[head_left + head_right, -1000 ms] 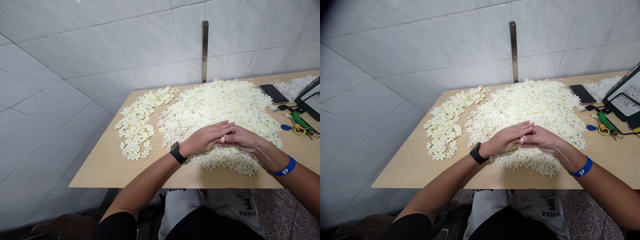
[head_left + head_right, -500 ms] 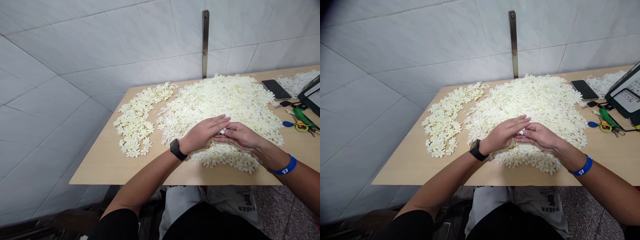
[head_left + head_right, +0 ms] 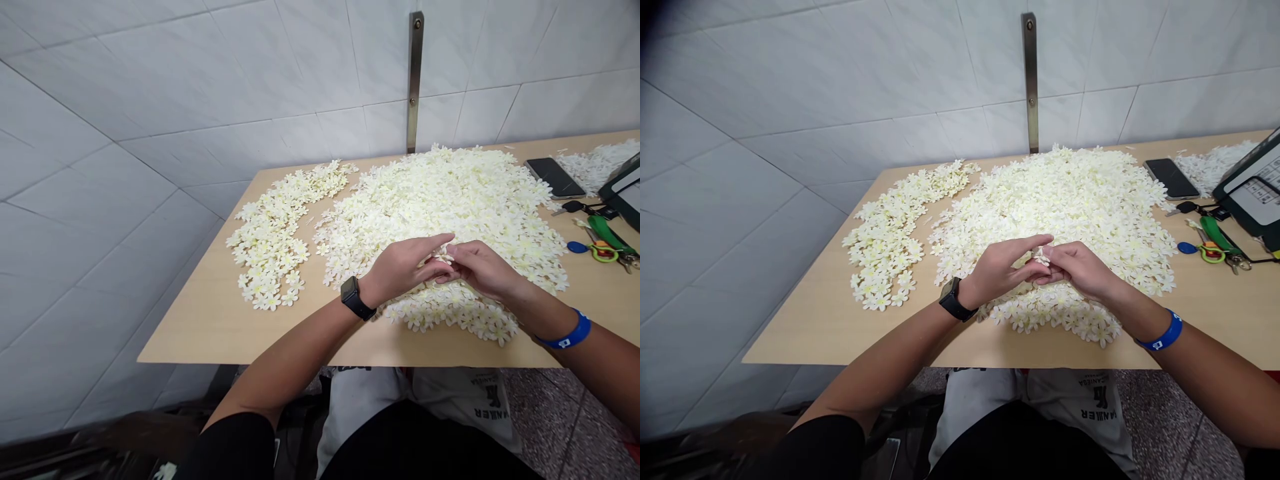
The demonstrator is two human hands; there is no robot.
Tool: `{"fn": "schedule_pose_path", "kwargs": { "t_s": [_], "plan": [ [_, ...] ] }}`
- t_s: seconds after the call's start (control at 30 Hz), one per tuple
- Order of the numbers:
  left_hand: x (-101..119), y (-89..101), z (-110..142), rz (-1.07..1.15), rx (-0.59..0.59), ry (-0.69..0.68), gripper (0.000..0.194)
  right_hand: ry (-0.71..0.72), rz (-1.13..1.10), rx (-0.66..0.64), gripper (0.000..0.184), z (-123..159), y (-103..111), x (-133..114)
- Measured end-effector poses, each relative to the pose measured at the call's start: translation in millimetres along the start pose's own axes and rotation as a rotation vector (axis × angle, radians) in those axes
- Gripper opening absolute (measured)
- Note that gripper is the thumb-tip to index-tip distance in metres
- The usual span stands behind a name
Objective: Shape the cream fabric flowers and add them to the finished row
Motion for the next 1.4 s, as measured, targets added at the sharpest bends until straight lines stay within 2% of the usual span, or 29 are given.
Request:
{"fn": "schedule_pose_path", "kwargs": {
  "t_s": [0.1, 0.23, 0.3, 0.4, 0.57, 0.7, 0.9, 1.1, 1.3, 1.4],
  "plan": [
    [-3, -1.4, 0, 0.087, -0.025, 0.072, 0.038, -0.013, -0.026, -0.029, 0.046, 0, 0, -2],
    [-12, 2.6, 1, 0.234, 0.102, 0.24, 0.032, 0.003, -0.029, -0.129, 0.051, 2, -1, -4],
    [-16, 1.8, 3, 0.263, 0.122, 0.274, 0.031, 0.03, 0.014, -0.143, 0.048, 1, -1, -5],
    [-17, -0.4, 4, 0.216, 0.069, 0.213, 0.034, 0.056, 0.037, -0.105, 0.043, -1, 0, -5],
    [-11, -0.2, 0, 0.179, -0.044, 0.061, 0.055, 0.056, 0.008, -0.078, 0.046, -3, 3, -2],
    [-4, -4.9, 0, 0.159, -0.082, -0.004, 0.05, 0.022, 0.047, -0.091, 0.049, -7, 5, 3],
    [-6, -14.6, 6, 0.073, -0.059, -0.038, 0.046, 0.053, 0.072, 0.01, 0.047, -5, 7, -5],
    [-6, -18.1, 5, 0.055, -0.086, -0.071, 0.045, 0.096, 0.247, -0.017, 0.048, 5, -7, -17],
    [-5, -21.8, -1, 0.165, -0.166, -0.015, 0.071, 0.14, 0.287, -0.011, 0.06, 11, -17, -22],
    [-2, -20.0, -2, 0.237, -0.16, 0.006, 0.064, 0.131, 0.26, -0.1, 0.062, 9, -19, -22]
  ]
}}
Point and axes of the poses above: each hand's wrist, its own z-axis away from the middle knuckle, its own y-axis out of the back of the hand, x = y × z, the point moved 7 cm from there along -z, towards the middle knuckle, and after that the axes turned 7 degrees about z, right-handed, at the moved point
